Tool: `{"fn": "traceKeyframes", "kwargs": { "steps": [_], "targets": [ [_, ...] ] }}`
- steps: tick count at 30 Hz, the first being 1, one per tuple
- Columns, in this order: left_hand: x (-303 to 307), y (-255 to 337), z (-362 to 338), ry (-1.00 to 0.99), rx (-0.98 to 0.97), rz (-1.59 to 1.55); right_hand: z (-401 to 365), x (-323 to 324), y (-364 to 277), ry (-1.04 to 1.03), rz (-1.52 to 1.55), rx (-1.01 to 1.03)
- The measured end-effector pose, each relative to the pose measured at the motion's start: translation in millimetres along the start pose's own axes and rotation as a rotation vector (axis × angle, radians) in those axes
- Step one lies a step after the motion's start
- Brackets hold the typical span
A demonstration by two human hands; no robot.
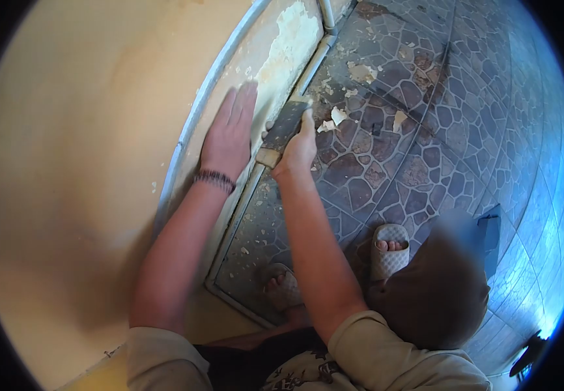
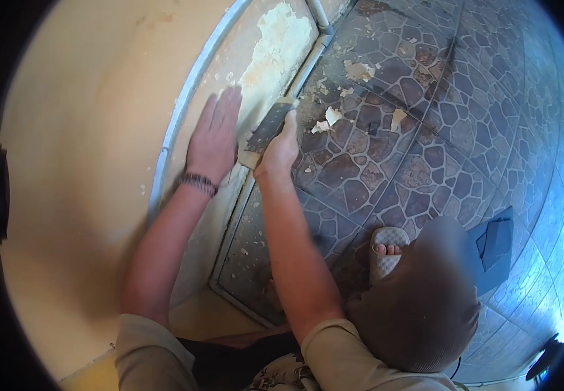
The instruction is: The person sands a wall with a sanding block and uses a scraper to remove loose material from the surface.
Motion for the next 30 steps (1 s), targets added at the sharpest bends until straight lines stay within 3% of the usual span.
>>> {"fn": "traceKeyframes", "kwargs": {
  "steps": [5, 8, 11, 14, 17, 19, 22, 25, 28, 30],
  "targets": [
    [-16, 9, -76, -0.092, -0.024, -0.309, 7, -16, -12, -0.166, -0.212, 0.057],
    [19, -13, -109, -0.077, 0.174, -0.687, 12, -22, 2, -0.18, -0.293, 0.156],
    [29, -28, -143, -0.041, 0.263, -0.642, 21, -17, 12, -0.13, -0.431, 0.237],
    [11, -27, -163, -0.073, 0.193, -0.629, 31, -18, 29, -0.087, -0.445, 0.321],
    [-8, -26, -171, 0.053, 0.099, -0.534, 27, -26, 23, -0.106, -0.38, 0.331],
    [1, -30, -160, 0.047, 0.085, -0.623, 22, -29, 19, -0.102, -0.378, 0.394],
    [6, -39, -143, 0.036, 0.03, -0.702, 24, -33, 17, -0.13, -0.293, 0.244],
    [8, -42, -137, 0.054, -0.016, -0.751, 26, -37, 11, -0.122, -0.373, 0.301],
    [7, -43, -142, 0.123, -0.036, -0.873, 10, -44, -1, -0.047, -0.458, 0.415],
    [9, -47, -145, 0.162, -0.016, -0.947, 14, -40, 3, 0.065, -0.416, 0.332]
  ]
}}
Point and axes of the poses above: each hand's wrist, its own z-axis towards the middle knuckle, its own x-axis out of the back of the hand, y = z × x, the point moved 4 cm from there along z, towards the middle knuckle, and after that the axes turned 8 degrees about -z, right-handed, at the moved point
